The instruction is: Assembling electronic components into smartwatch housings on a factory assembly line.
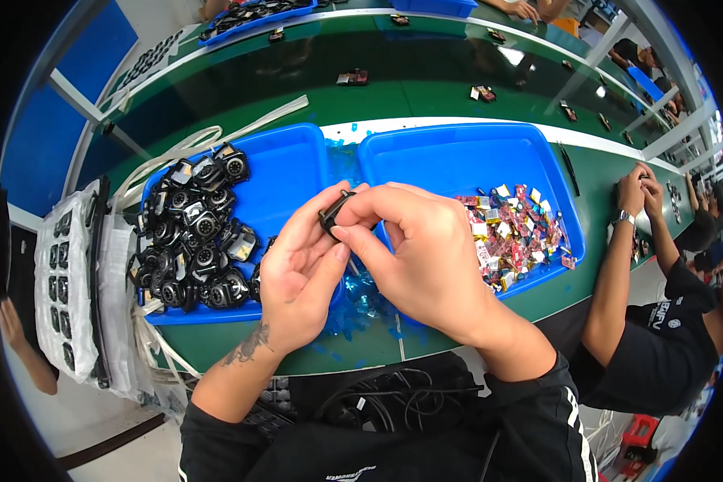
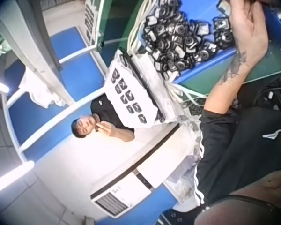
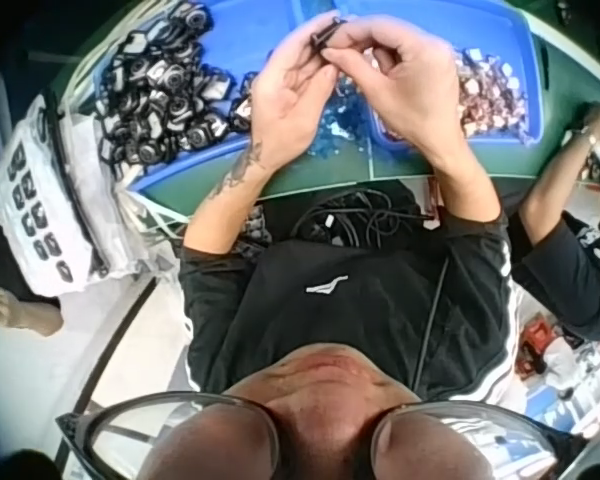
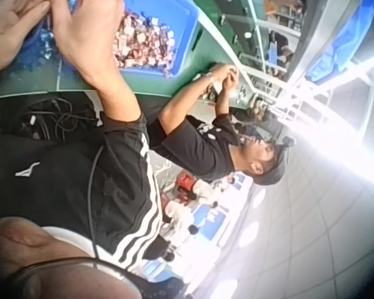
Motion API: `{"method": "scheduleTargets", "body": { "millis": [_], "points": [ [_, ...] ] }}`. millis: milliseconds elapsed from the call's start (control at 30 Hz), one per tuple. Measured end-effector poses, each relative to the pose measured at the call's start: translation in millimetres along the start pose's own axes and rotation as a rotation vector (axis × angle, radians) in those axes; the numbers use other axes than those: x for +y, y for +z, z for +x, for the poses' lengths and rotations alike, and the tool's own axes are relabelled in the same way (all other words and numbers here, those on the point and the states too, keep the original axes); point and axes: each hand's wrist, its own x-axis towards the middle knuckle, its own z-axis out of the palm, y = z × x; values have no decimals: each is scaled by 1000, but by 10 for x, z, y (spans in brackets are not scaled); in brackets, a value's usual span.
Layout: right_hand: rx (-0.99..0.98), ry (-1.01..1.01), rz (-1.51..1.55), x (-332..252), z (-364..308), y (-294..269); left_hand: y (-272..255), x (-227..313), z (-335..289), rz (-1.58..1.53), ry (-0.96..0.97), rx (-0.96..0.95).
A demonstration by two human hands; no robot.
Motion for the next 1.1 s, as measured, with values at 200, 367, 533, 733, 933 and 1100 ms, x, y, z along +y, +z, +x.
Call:
{"method": "scheduleTargets", "body": {
  "millis": [200, 367, 533, 733, 933, 1100],
  "points": [
    [-59, 44, 47, 16, 6, -57, 40, 3, -10, 10, -9, -3],
    [-42, -24, 20, 37, 49, -58, 32, -6, -21, -66, 23, 8],
    [75, 182, 535, 182, -57, -95, 43, 7, 40, -212, 45, 151],
    [-131, 239, 403, 126, -181, -152, -42, -19, 12, 34, 123, 74],
    [-205, 297, 551, 124, -188, -242, -62, 108, 25, 415, 154, -1],
    [-306, -24, 139, 152, -120, -331, -84, 130, 25, 523, 138, -81]
  ]
}}
